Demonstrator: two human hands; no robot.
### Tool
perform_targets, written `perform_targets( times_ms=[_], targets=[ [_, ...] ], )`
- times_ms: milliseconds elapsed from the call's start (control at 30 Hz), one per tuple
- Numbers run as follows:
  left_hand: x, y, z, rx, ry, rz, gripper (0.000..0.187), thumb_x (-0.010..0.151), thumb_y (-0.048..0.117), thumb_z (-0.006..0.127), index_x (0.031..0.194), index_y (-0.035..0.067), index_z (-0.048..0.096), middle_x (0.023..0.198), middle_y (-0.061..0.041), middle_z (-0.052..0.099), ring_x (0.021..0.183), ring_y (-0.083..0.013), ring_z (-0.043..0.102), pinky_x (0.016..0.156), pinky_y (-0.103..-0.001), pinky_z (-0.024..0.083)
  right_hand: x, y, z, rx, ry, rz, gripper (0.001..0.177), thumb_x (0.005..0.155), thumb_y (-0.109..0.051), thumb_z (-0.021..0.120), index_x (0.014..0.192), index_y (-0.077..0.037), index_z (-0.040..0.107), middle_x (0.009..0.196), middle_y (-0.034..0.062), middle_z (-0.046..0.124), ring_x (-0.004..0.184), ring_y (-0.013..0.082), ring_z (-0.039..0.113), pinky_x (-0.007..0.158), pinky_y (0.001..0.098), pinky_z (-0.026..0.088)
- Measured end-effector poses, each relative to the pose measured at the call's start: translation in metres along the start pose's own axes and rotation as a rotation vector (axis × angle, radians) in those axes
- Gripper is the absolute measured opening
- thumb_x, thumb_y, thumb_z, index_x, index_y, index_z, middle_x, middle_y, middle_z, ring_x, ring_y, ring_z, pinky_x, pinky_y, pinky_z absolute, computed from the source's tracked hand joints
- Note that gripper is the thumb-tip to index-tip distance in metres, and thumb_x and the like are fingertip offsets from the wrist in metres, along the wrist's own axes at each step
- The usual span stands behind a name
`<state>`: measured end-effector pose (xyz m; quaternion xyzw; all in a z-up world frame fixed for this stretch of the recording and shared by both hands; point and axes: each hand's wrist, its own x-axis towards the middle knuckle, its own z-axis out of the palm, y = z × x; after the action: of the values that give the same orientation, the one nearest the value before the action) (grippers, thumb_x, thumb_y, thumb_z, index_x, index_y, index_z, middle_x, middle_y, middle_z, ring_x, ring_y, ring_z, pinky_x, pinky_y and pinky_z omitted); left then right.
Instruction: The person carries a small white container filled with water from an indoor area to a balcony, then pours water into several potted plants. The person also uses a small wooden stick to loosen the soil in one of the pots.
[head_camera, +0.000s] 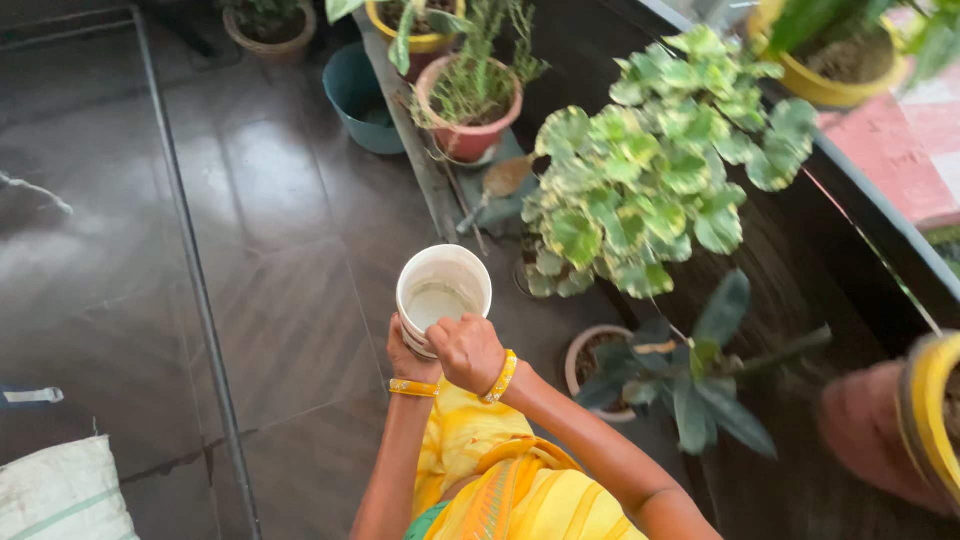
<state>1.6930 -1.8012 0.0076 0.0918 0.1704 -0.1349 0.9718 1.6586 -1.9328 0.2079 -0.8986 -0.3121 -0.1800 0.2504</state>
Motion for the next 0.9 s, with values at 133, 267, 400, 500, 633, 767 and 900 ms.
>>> perform_targets(
  times_ms=[133,267,400,500,633,767,900],
  targets=[
    [0.049,0.021,0.013,0.015,-0.016,0.074,0.039,0.101,0.040,0.053,0.123,0.010,0.064,0.120,-0.008,0.071,0.111,-0.0239,0.067,0.098,-0.041,0.053,0.043,0.035,0.016,0.021,0.029,-0.075,0.012,0.081,-0.008,0.068,0.083,-0.007,0.056,0.072,0.0087,0.057,0.060,0.0310,0.059,0.057,0.0418,0.047],
    [0.108,0.043,0.040,0.053,-0.020,0.117,0.042,0.102,0.038,0.048,0.123,0.006,0.065,0.119,-0.010,0.071,0.109,-0.0240,0.067,0.097,-0.040,0.054,0.093,0.077,0.027,0.026,0.019,-0.102,0.013,0.075,-0.006,0.067,0.083,-0.008,0.056,0.074,0.0088,0.058,0.061,0.0309,0.059,0.059,0.0419,0.047],
    [0.150,0.055,0.067,0.077,-0.032,0.221,0.040,0.103,0.036,0.047,0.125,0.007,0.064,0.120,-0.010,0.071,0.110,-0.0240,0.067,0.098,-0.040,0.053,0.136,0.115,0.032,0.045,-0.033,-0.135,0.017,0.071,-0.007,0.068,0.083,-0.007,0.056,0.075,0.0094,0.058,0.063,0.0313,0.060,0.060,0.0417,0.047],
    [0.182,0.071,0.077,0.051,-0.037,0.246,0.042,0.106,0.039,0.046,0.125,0.006,0.064,0.120,-0.010,0.071,0.109,-0.0233,0.067,0.097,-0.039,0.053,0.171,0.139,0.037,0.087,-0.061,-0.172,0.019,0.070,-0.008,0.068,0.084,-0.007,0.056,0.075,0.0088,0.058,0.065,0.0307,0.061,0.061,0.0411,0.046],
    [0.225,0.099,0.074,0.005,-0.027,0.223,0.044,0.104,0.041,0.047,0.124,0.006,0.065,0.119,-0.009,0.071,0.108,-0.0231,0.068,0.096,-0.039,0.054,0.217,0.161,0.051,0.084,-0.065,-0.172,0.020,0.070,-0.009,0.070,0.085,-0.007,0.056,0.076,0.0091,0.058,0.065,0.0311,0.060,0.061,0.0413,0.046],
    [0.272,0.137,0.068,-0.041,-0.045,0.185,0.038,0.105,0.038,0.051,0.123,0.008,0.065,0.120,-0.008,0.071,0.109,-0.0231,0.067,0.097,-0.040,0.053,0.263,0.174,0.074,0.087,-0.074,-0.160,0.022,0.068,-0.009,0.070,0.084,-0.006,0.056,0.075,0.0094,0.058,0.065,0.0318,0.060,0.061,0.0418,0.047],
    [0.308,0.187,0.081,0.037,-0.029,0.078,0.046,0.098,0.041,0.049,0.124,0.008,0.066,0.121,-0.007,0.070,0.111,-0.0232,0.066,0.099,-0.040,0.053,0.313,0.183,0.105,0.082,-0.045,-0.130,0.024,0.065,-0.010,0.070,0.082,-0.005,0.055,0.074,0.0109,0.057,0.061,0.0333,0.059,0.058,0.0439,0.047]
  ],
)
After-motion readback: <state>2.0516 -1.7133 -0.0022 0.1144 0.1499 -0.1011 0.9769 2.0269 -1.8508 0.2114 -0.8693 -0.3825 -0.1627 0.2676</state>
